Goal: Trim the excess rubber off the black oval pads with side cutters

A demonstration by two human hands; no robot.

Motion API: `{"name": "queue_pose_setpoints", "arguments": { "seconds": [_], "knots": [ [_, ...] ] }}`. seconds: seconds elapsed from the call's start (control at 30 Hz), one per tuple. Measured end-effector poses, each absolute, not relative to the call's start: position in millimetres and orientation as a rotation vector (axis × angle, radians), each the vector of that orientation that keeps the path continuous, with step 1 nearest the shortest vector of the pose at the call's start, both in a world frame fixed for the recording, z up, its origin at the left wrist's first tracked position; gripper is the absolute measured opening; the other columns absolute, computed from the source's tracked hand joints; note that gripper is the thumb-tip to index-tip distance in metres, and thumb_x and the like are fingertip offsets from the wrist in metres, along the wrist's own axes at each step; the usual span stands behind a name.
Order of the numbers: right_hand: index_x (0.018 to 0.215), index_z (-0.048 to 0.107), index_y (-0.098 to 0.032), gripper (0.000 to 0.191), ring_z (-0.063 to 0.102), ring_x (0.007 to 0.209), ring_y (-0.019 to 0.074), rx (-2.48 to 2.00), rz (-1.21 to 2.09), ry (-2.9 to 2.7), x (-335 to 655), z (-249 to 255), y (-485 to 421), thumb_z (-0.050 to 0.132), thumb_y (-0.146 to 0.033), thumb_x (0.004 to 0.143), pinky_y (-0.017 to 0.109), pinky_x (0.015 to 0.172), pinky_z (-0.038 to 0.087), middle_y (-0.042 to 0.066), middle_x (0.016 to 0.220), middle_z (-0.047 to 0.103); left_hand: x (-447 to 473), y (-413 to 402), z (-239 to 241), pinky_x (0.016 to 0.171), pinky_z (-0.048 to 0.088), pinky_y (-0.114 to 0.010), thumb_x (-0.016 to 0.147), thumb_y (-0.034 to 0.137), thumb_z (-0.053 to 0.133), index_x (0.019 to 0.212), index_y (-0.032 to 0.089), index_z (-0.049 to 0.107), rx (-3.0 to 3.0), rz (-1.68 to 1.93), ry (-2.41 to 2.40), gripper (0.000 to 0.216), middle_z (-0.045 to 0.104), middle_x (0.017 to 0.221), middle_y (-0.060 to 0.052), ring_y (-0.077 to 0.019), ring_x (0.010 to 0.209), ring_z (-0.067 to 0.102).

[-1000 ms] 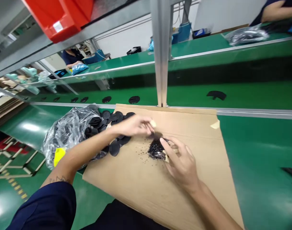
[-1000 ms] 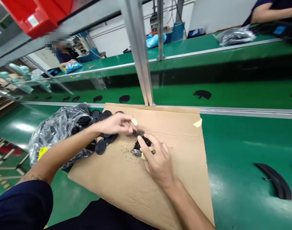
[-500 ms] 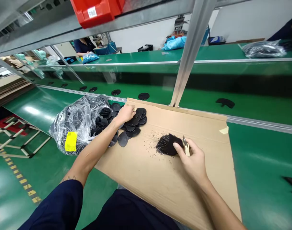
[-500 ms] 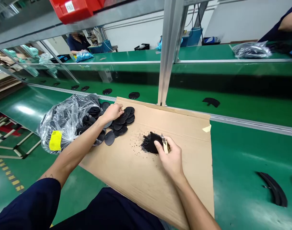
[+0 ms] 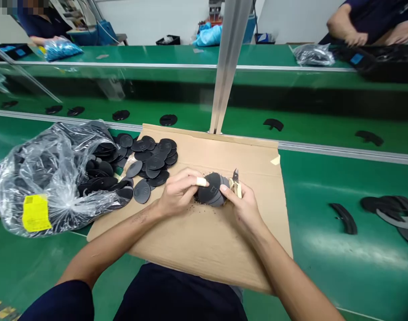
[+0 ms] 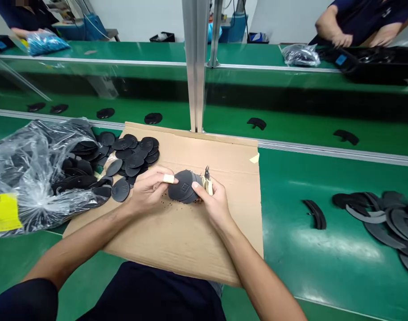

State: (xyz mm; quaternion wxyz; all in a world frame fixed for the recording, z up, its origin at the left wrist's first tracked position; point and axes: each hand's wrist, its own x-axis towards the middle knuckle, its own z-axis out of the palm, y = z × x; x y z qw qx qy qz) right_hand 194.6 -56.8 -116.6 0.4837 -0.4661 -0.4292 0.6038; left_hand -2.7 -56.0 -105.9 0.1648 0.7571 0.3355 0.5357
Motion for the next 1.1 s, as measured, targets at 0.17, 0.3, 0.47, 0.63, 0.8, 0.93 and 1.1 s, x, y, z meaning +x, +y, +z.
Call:
{"name": "queue_pose_setpoints", "arguments": {
  "seconds": [0.17,0.3,0.47,0.63,0.8,0.93,1.1],
  "knots": [
    [0.09,0.069,-0.02,0.038,0.064,0.082,0.0169,-1.14,1.416,-1.117,193,-111,-61,0.083,-0.052,0.076,0.031,0.081,0.055,0.002,0.089,0.071,-3,-59,-117,0.072,0.055,-0.028,0.101,0.026,0.057,0.096,0.018,0.072,2.081,1.474,1.069,0.017,0.07,0.09,-0.007,-0.0159,0.085,0.066],
    [0.093,0.069,-0.019,0.038,0.061,0.077,0.0159,-1.181,1.356,-1.206,193,-111,-62,0.081,-0.052,0.079,0.03,0.075,0.055,0.001,0.085,0.069,-2,-61,-120,0.064,0.053,-0.022,0.093,0.031,0.072,0.1,0.017,0.07,1.974,1.412,1.174,0.015,0.068,0.093,-0.005,-0.0123,0.076,0.062],
    [0.095,0.069,-0.019,0.041,0.059,0.073,0.0156,-1.209,1.3,-1.291,192,-112,-63,0.079,-0.056,0.081,0.029,0.068,0.054,0.002,0.084,0.067,0,-62,-122,0.068,0.056,-0.021,0.095,0.028,0.071,0.121,0.018,0.068,1.893,1.399,1.215,0.028,0.067,0.102,-0.006,-0.0101,0.075,0.062],
    [0.092,0.069,-0.019,0.04,0.058,0.073,0.0154,-1.222,1.252,-1.328,193,-110,-63,0.08,-0.056,0.08,0.028,0.068,0.052,0.002,0.082,0.066,-1,-61,-121,0.068,0.055,-0.021,0.095,0.03,0.07,0.116,0.019,0.071,1.901,1.376,1.227,0.024,0.067,0.1,-0.005,-0.0106,0.076,0.062],
    [0.096,0.069,-0.02,0.04,0.059,0.074,0.0166,-1.189,1.226,-1.397,193,-105,-64,0.077,-0.057,0.083,0.03,0.071,0.055,0.002,0.085,0.068,-1,-58,-127,0.072,0.057,-0.023,0.09,0.042,0.075,0.122,0.018,0.067,1.611,1.322,1.236,0.041,0.069,0.11,-0.009,-0.0136,0.083,0.066],
    [0.094,0.067,-0.021,0.037,0.058,0.071,0.0154,-1.182,1.181,-1.438,193,-106,-66,0.075,-0.056,0.086,0.029,0.069,0.053,0.001,0.081,0.065,-3,-52,-125,0.082,0.06,-0.027,0.092,0.053,0.07,0.114,0.015,0.071,1.445,1.147,1.028,0.044,0.075,0.107,-0.01,-0.0189,0.094,0.072],
    [0.087,0.064,-0.021,0.032,0.055,0.066,0.0148,-1.185,1.054,-1.565,194,-109,-67,0.07,-0.052,0.091,0.028,0.064,0.05,-0.001,0.074,0.06,-9,-51,-117,0.085,0.061,-0.029,0.093,0.054,0.069,0.11,0.015,0.073,1.476,1.085,0.978,0.043,0.077,0.104,-0.009,-0.0208,0.097,0.074]
  ]
}}
